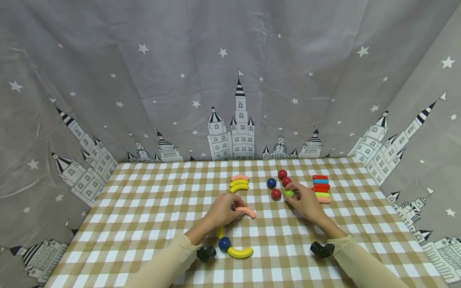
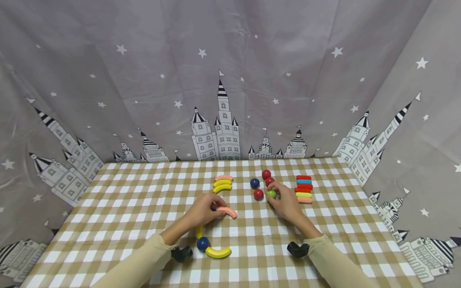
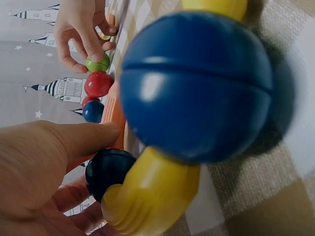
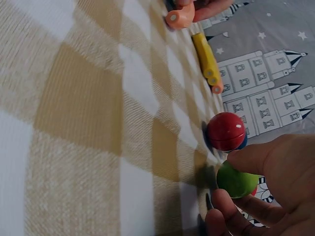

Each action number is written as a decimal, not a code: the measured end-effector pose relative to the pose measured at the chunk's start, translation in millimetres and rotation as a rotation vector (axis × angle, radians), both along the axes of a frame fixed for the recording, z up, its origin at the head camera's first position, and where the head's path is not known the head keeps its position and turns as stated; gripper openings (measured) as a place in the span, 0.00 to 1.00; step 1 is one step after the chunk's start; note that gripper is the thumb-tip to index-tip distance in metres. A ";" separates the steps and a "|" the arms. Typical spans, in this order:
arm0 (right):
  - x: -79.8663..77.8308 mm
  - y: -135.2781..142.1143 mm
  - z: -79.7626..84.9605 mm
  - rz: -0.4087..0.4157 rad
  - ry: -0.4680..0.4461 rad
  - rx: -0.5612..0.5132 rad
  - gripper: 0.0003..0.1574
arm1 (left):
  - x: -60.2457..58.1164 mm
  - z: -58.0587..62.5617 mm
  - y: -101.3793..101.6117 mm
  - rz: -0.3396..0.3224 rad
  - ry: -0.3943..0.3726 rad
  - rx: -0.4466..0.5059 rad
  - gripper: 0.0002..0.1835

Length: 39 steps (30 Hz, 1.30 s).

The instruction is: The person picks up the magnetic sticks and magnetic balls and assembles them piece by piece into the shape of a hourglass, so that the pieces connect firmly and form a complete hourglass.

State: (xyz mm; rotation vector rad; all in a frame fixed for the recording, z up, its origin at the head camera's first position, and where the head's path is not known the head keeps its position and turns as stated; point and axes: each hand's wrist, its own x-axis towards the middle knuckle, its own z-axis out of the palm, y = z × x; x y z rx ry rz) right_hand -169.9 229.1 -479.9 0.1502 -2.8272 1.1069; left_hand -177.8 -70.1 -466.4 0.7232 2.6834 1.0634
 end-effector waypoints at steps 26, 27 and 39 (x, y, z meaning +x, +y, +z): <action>23.3 -47.2 20.5 0.288 0.065 -0.138 0.19 | 10.8 -2.4 -36.7 0.104 0.029 0.033 0.06; 23.7 -49.8 18.9 0.305 0.055 -0.139 0.19 | 9.9 -2.0 -36.3 0.102 0.019 0.027 0.06; 24.6 -81.3 6.0 0.406 -0.080 -0.128 0.18 | -0.1 -0.8 -24.3 -0.014 0.077 0.001 0.07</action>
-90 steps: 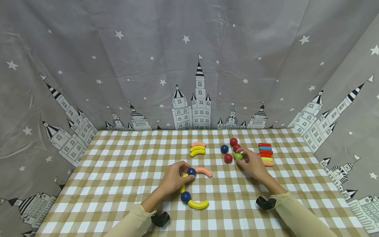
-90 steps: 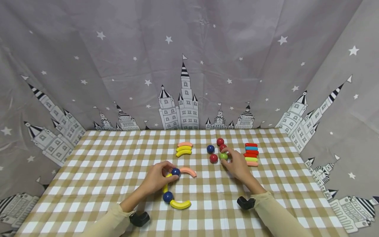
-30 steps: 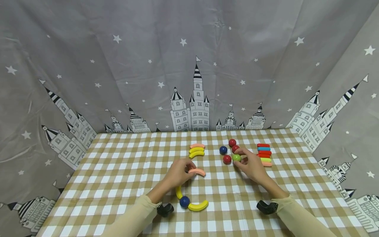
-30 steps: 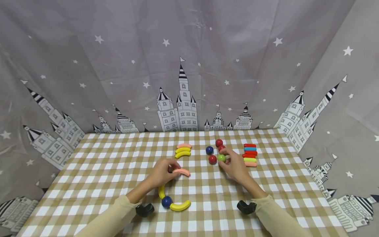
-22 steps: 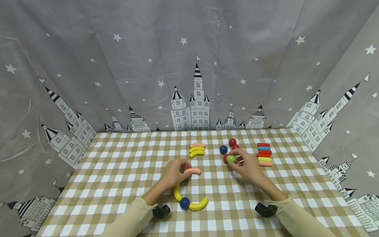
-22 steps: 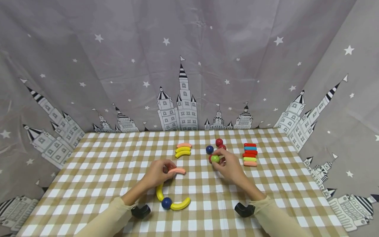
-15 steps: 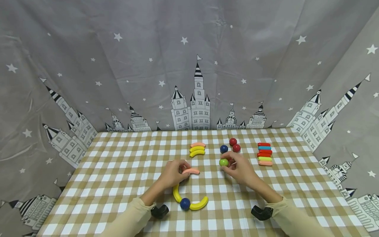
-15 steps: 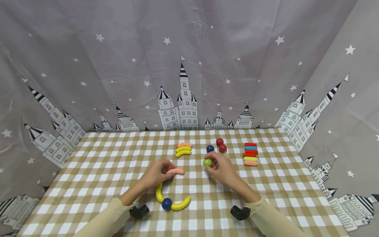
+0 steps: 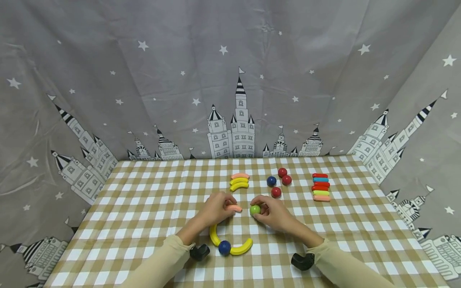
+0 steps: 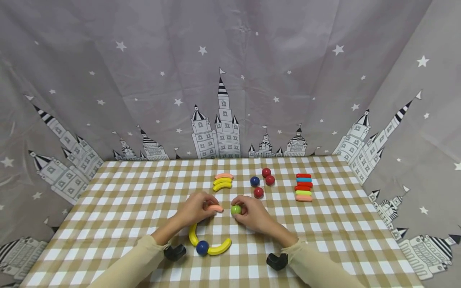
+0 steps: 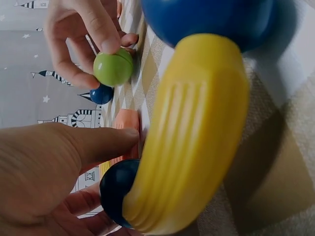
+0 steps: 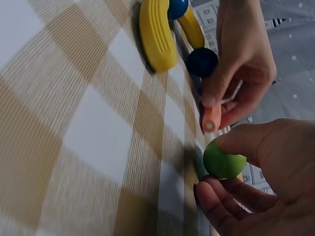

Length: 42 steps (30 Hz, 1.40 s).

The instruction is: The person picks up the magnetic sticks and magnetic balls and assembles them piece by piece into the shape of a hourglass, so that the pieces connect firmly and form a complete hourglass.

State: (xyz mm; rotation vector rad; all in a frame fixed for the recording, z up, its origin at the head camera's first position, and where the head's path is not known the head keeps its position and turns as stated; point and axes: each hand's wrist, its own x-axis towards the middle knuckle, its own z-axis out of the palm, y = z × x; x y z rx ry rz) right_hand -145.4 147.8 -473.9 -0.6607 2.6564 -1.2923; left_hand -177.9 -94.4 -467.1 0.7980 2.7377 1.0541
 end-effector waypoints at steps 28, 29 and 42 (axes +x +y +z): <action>0.2 -24.3 -6.7 -0.060 -0.003 -0.001 0.17 | -1.0 -5.5 -4.1 0.054 -0.081 0.099 0.05; 0.1 -24.1 -6.9 -0.058 -0.002 -0.004 0.17 | -0.9 -5.4 -4.1 0.054 -0.081 0.099 0.05; 12.1 -4.6 -3.0 0.050 -0.127 -0.099 0.36 | -0.8 -6.3 -8.1 0.066 -0.078 0.133 0.07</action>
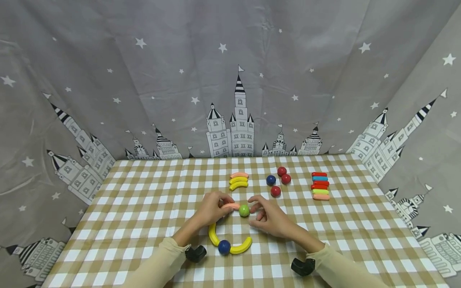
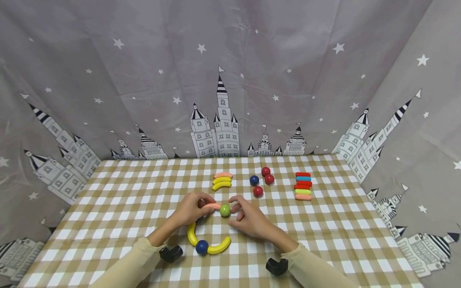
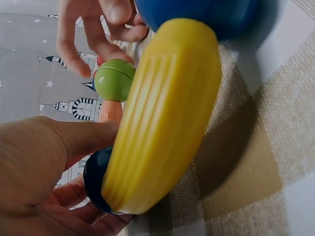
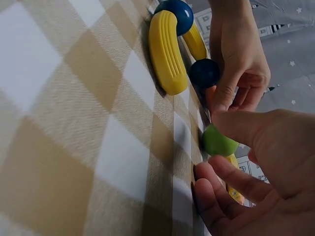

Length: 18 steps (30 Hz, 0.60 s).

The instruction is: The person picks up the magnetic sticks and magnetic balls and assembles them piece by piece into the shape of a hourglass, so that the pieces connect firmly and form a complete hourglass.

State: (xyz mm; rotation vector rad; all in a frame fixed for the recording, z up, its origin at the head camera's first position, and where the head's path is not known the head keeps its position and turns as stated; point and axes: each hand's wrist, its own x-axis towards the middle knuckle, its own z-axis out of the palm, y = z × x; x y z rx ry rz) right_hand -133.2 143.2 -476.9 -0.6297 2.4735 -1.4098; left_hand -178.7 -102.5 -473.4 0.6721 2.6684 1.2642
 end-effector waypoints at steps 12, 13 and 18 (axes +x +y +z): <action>11.7 6.2 4.7 0.240 0.040 0.130 0.27 | -1.1 -1.9 -2.8 0.000 -0.008 0.008 0.05; 12.2 5.4 4.5 0.255 0.045 0.151 0.26 | -1.2 -2.0 -2.9 -0.003 -0.010 0.007 0.05; 13.8 2.4 1.3 0.286 0.066 0.208 0.16 | -1.5 -2.6 -2.2 -0.005 -0.022 0.008 0.05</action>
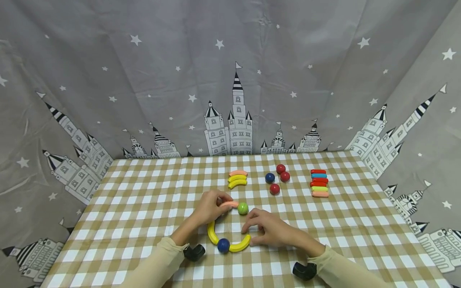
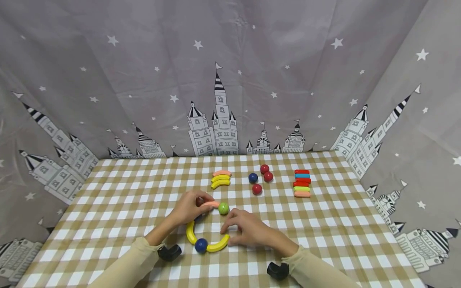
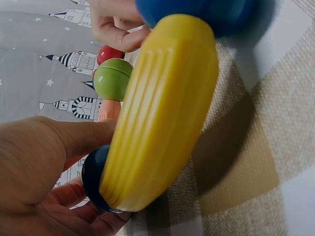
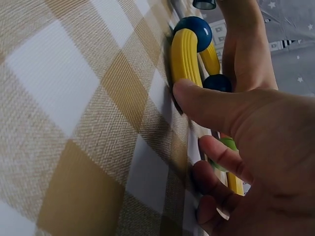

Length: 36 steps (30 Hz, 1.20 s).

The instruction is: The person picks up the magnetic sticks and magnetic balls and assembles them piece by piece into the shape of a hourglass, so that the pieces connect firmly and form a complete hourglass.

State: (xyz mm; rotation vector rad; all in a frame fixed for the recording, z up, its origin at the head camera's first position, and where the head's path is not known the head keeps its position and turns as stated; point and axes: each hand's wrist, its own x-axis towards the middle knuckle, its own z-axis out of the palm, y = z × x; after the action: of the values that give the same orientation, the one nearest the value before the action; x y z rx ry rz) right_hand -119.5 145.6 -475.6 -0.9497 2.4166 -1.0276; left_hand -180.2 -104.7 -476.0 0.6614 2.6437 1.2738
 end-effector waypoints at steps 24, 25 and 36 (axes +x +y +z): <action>1.8 -0.5 5.3 -0.076 -0.476 -0.230 0.07 | 0.8 0.5 -0.7 0.043 0.004 -0.018 0.07; 2.7 -0.8 5.2 -0.086 -0.506 -0.246 0.07 | 0.6 0.4 -0.8 0.042 0.004 -0.017 0.07; 5.2 -1.5 0.9 -0.175 -0.628 -0.340 0.14 | 0.4 1.0 -1.8 0.042 0.007 -0.033 0.06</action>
State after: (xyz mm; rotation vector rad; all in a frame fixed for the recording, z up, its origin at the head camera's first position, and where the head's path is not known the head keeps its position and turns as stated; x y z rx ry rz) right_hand -114.3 144.1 -474.7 -0.4101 1.8512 -1.5572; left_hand -179.8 -106.5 -475.1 0.6096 2.6915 1.2377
